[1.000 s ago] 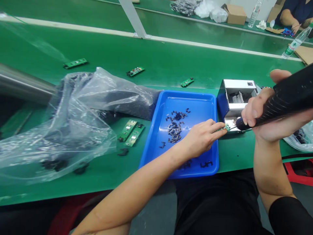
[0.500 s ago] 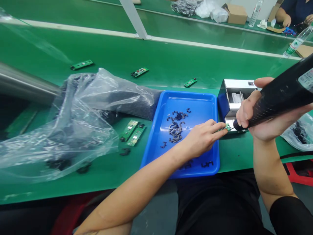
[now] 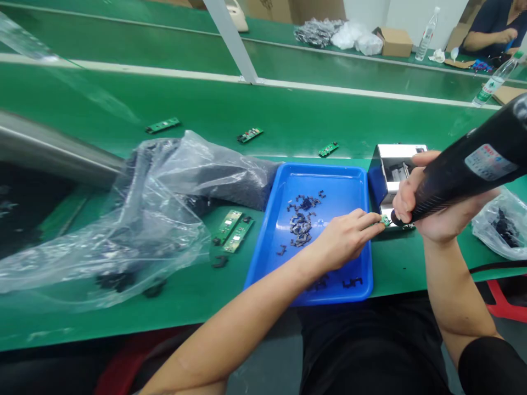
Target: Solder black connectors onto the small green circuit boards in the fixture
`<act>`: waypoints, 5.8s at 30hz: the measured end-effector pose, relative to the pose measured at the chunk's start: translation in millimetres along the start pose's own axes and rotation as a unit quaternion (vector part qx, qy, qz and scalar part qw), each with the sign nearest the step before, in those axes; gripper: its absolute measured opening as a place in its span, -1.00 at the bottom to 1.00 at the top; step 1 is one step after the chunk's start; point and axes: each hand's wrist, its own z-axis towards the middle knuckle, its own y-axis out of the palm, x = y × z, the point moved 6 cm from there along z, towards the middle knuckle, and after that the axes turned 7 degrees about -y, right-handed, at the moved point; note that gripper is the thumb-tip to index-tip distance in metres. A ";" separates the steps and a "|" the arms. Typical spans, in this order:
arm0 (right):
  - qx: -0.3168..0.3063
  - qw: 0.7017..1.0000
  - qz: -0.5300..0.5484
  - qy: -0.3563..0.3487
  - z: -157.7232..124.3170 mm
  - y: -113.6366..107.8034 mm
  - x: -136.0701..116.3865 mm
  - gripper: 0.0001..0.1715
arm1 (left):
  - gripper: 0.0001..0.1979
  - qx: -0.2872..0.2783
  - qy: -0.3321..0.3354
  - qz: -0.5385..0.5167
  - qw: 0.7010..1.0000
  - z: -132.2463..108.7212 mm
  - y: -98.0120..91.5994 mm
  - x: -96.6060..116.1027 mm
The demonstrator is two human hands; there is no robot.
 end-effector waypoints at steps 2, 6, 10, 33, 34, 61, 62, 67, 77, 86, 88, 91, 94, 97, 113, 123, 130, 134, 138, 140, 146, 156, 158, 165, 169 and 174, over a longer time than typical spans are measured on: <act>0.034 0.999 -0.010 -0.012 -0.1 -10.6 -9.8 -0.17 | -0.61 0.021 -0.005 -0.043 0.999 -1.1 -0.3 -1.1; 0.122 0.988 -0.088 -0.015 -16.8 -52.7 -31.2 -0.16 | -0.75 0.088 -0.143 -0.137 0.976 -1.6 -6.3 -34.9; 0.222 0.956 -0.187 0.035 -57.6 -100.0 -29.3 -0.10 | -0.82 0.115 -0.333 -0.103 0.930 3.3 -20.4 -105.2; -0.327 0.796 -0.506 -0.062 -131.6 41.9 44.8 -0.74 | -0.60 -0.077 -0.438 0.065 0.893 94.6 14.9 -243.3; -0.356 0.783 -0.508 -0.052 -135.0 48.7 56.4 -0.72 | -0.60 -0.086 -0.435 0.056 0.895 98.3 18.4 -241.9; -0.122 0.920 -0.372 0.027 -111.0 -6.0 51.6 -0.74 | -0.51 0.032 -0.387 -0.521 0.760 -17.0 -16.0 -85.8; -0.133 0.921 -0.364 0.032 -112.7 -2.9 53.8 -0.76 | -0.52 0.034 -0.397 -0.537 0.744 -23.7 -16.3 -81.3; -0.142 0.931 -0.327 0.071 -120.9 5.4 58.9 -0.75 | -0.57 0.091 -0.410 -0.546 0.725 -43.8 -26.7 -76.3; -0.034 0.940 -0.324 0.102 -122.4 -18.4 47.9 -0.77 | -0.57 0.012 -0.345 -0.666 0.661 -59.9 -10.1 -39.0; -0.039 0.936 -0.348 -0.018 -112.9 -12.8 29.4 -0.69 | -0.36 -0.025 -0.381 -0.776 0.502 -50.4 29.5 -2.3; -0.048 0.936 -0.347 -0.037 -112.2 -7.3 27.6 -0.67 | -0.35 -0.100 -0.342 -0.782 0.512 -44.7 29.4 15.6; -0.048 0.935 -0.348 -0.058 -111.9 -3.6 25.6 -0.65 | -0.44 -0.160 -0.308 -0.757 0.554 -39.5 23.7 30.3; -0.041 0.934 -0.346 -0.073 -111.2 -8.0 23.6 -0.62 | -0.46 -0.105 -0.324 -0.755 0.561 -36.3 14.0 22.2; -0.049 0.930 -0.353 -0.089 -111.4 -14.6 21.6 -0.58 | -0.48 -0.039 -0.356 -0.765 0.535 -34.8 6.5 9.7; -0.079 0.902 -0.420 -0.064 -126.2 -13.8 25.2 -0.37 | -0.54 -0.056 -0.419 -0.670 0.611 -20.7 16.1 13.7; -0.060 0.942 -0.293 0.149 -136.6 -22.3 26.8 -0.52 | -0.65 -0.029 -0.417 -0.624 0.660 -14.7 25.8 11.7; 0.026 0.967 -0.176 0.180 -136.6 -44.3 29.8 -0.70 | -0.84 -0.123 -0.323 -0.576 0.740 -12.5 -6.5 22.6; 0.035 0.970 -0.161 0.181 -125.7 -57.5 19.7 -0.81 | -0.94 -0.152 -0.303 -0.526 0.780 -9.2 -10.9 14.8; 0.034 0.964 -0.196 0.174 -114.3 -66.2 10.1 -0.79 | -0.90 -0.130 -0.263 -0.471 0.832 7.6 -13.5 8.6; 0.035 0.957 -0.228 0.176 -113.1 -68.7 8.8 -0.82 | -0.88 -0.093 -0.247 -0.451 0.852 15.3 -18.2 6.1; 0.022 0.929 -0.322 0.183 -114.4 -67.5 7.9 -0.89 | -0.84 -0.066 -0.241 -0.434 0.865 17.9 -22.5 5.2; -0.001 0.896 -0.418 0.151 -112.0 -62.7 4.5 -0.87 | -0.87 -0.057 -0.255 -0.413 0.872 12.2 -16.8 2.0; -0.004 0.892 -0.430 0.142 -111.8 -61.2 4.3 -0.85 | -0.87 -0.059 -0.258 -0.414 0.871 11.5 -15.9 1.5; -0.030 0.879 -0.470 0.074 -105.2 -52.7 0.6 -0.90 | -0.85 -0.067 -0.250 -0.416 0.872 11.4 -15.9 3.0; -0.049 0.868 -0.494 0.003 -99.4 -45.0 1.4 -0.91 | -0.80 -0.057 -0.230 -0.411 0.880 12.7 -22.7 -1.4; -0.057 0.838 -0.534 -0.098 -99.4 -42.2 12.3 -0.89 | -0.85 -0.025 -0.181 -0.403 0.897 18.6 -25.7 -15.8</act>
